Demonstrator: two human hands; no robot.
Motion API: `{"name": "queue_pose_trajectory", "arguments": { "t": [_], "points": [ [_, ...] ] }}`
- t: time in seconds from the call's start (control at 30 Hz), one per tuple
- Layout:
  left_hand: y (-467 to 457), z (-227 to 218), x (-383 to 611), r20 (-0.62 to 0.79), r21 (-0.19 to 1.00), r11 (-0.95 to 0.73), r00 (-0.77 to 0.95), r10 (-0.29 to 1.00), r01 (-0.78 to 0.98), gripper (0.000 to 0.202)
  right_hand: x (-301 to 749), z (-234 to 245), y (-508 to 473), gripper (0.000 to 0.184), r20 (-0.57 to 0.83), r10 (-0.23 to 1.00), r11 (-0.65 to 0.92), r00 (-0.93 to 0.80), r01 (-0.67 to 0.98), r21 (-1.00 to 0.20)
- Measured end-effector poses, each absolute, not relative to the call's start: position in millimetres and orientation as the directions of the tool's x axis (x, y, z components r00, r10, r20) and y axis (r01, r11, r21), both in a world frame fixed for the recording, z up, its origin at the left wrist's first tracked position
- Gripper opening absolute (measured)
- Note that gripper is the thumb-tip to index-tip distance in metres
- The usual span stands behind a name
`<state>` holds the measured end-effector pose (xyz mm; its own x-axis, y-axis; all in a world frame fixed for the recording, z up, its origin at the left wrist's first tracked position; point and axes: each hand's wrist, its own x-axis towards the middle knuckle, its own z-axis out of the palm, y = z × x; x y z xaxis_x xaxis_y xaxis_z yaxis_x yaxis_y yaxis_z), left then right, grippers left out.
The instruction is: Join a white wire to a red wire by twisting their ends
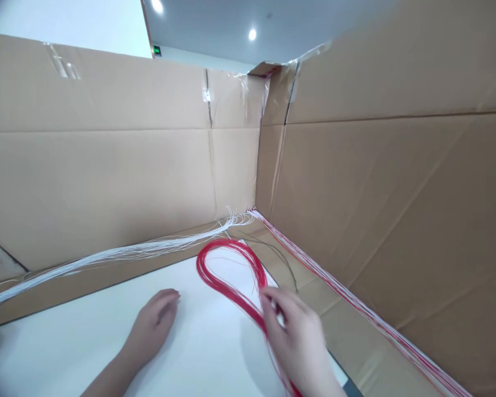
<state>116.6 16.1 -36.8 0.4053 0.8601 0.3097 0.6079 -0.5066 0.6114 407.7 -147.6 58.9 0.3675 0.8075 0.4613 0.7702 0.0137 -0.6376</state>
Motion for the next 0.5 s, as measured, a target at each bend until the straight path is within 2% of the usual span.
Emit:
{"name": "queue_pose_trajectory", "arguments": {
  "t": [0.1, 0.2, 0.3, 0.5],
  "points": [
    [4.4, -39.9, 127.8, 0.269, 0.567, -0.592, 0.551, 0.79, 0.572, 0.035, 379.5, 55.7, -66.5, 0.027, 0.219, 0.952, -0.067, 0.216, 0.84, -0.539],
    [7.9, -40.5, 137.4, 0.25, 0.523, -0.64, 0.617, 0.746, 0.563, 0.042, 364.0, 40.9, 0.3, 0.027, 0.122, 0.976, -0.099, 0.179, 0.869, -0.485],
    [25.3, -40.7, 149.1, 0.26, 0.48, -0.669, 0.637, 0.726, 0.567, 0.051, 359.7, 20.4, 38.4, 0.032, 0.056, 0.98, -0.149, 0.191, 0.893, -0.425],
    [91.1, -41.7, 184.1, 0.285, 0.403, -0.73, 0.682, 0.674, 0.553, 0.063, 357.2, -3.2, 64.6, 0.023, 0.026, 0.981, -0.174, 0.192, 0.93, -0.325]
  ]
}}
